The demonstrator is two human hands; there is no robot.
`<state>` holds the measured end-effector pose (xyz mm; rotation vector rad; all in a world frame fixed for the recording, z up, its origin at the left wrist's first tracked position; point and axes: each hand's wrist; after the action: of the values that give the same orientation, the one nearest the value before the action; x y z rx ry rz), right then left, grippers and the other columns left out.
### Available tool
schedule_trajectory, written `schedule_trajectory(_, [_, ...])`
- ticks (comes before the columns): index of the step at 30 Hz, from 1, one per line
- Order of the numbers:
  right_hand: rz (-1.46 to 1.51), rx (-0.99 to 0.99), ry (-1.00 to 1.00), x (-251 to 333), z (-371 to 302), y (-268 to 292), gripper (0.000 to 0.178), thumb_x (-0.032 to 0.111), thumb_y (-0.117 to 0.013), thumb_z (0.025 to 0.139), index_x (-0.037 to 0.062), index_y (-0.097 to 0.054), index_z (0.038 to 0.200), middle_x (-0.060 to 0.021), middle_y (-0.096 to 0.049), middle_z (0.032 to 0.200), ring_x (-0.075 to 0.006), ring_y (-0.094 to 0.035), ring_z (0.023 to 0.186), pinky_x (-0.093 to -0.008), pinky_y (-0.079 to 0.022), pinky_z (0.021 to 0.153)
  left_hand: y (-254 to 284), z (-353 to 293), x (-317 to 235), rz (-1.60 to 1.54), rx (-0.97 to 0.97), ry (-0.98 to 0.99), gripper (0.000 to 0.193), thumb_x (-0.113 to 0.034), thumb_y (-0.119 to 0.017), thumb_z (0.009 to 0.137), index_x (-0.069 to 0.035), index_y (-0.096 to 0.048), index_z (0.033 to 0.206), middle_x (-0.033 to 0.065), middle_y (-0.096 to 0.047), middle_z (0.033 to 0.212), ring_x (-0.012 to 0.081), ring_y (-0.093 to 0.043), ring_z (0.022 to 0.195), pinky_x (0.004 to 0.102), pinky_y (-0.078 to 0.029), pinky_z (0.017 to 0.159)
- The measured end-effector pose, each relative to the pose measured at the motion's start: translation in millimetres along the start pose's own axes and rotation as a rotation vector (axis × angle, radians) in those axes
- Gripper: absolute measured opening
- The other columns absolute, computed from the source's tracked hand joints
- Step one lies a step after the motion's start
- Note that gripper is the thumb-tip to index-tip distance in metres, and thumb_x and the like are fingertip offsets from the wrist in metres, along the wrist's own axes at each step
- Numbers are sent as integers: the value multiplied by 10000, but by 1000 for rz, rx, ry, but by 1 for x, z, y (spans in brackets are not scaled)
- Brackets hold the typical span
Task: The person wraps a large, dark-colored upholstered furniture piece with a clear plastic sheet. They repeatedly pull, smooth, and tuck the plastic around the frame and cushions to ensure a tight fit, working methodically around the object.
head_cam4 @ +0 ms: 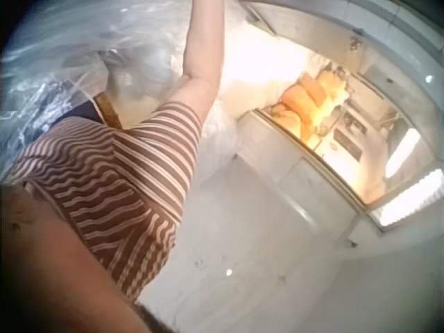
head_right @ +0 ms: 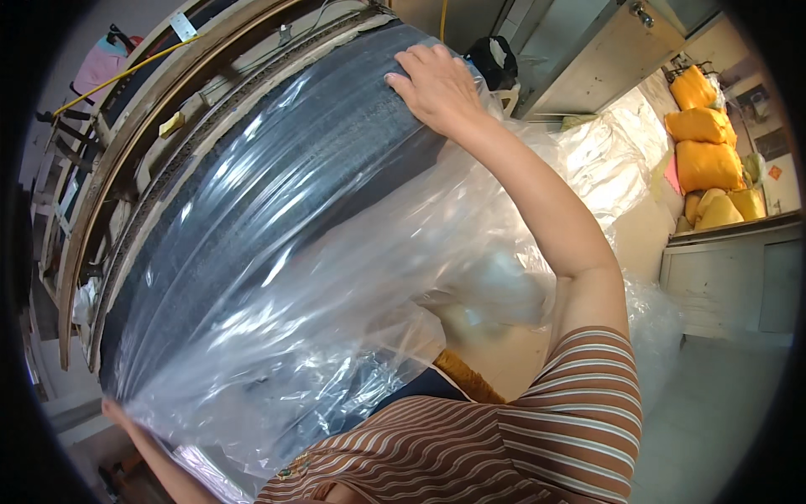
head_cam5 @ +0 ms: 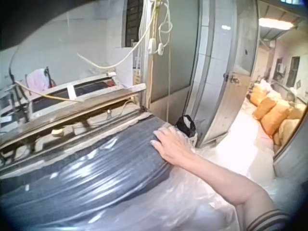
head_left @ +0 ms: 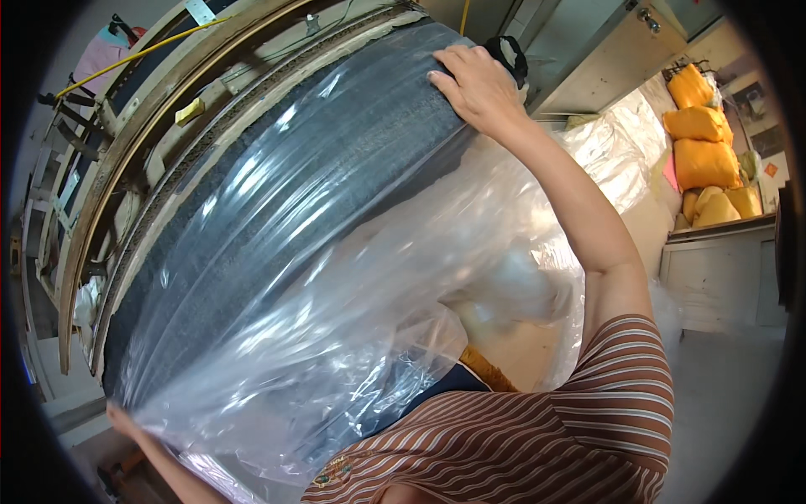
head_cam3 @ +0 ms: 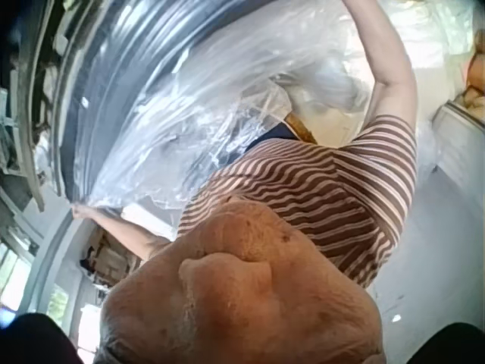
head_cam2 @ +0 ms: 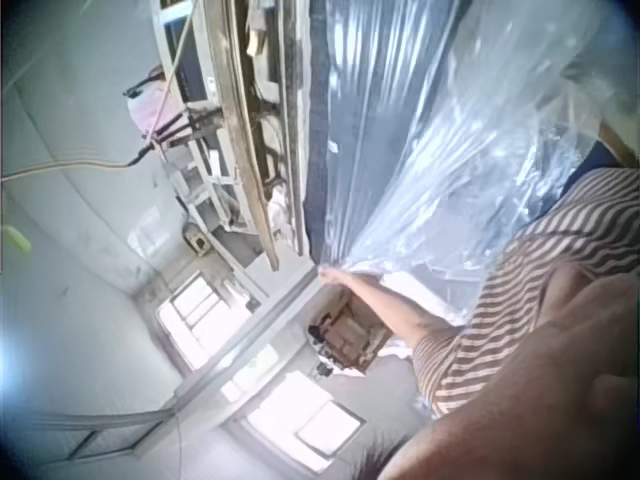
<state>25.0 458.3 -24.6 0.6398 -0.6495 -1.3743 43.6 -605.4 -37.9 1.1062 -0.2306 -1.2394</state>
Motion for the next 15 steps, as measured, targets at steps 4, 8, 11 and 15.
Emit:
schedule_trajectory(4, [-50,278,-73,-13,13,33,309,363,-552,872,94,-657,982,-122,-664,870,-335,-619,841,-432,-491,768,21,-13,40,489,96,-32,375,-234,-447,926,67,-565,1118,244,-620,1044,347,-592,925,401,-458,820])
schedule_trajectory(8, [-271,394,-234,-33,49,6,390,445,-449,912,162,-634,1105,-149,-674,911,-336,-628,904,-433,-489,763,25,-4,61,346,385,-66,467,-297,-432,926,75,-521,1193,260,-571,1160,380,-550,1059,412,-420,915])
schedule_trajectory(11, [-299,340,-314,-57,63,-12,438,461,-460,894,162,-604,1180,-167,-621,1105,-326,-590,1026,-437,-481,817,-11,24,67,429,236,-7,545,-390,-444,932,47,-481,1255,237,-530,1252,361,-514,1149,392,-386,982])
schedule_trajectory(15, [-106,213,-153,-97,60,-62,476,426,-445,917,173,-509,1315,-172,-537,1262,-322,-476,1194,-378,-391,983,-14,51,93,90,-186,28,460,-387,-512,914,6,-598,1136,178,-616,1143,303,-573,1065,363,-417,931])
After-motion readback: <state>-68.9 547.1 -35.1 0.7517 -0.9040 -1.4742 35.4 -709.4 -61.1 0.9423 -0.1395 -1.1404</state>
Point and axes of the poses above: each hand's wrist, its own z-axis towards the middle knuckle, its own y-axis out of the back of the hand, x = y × z
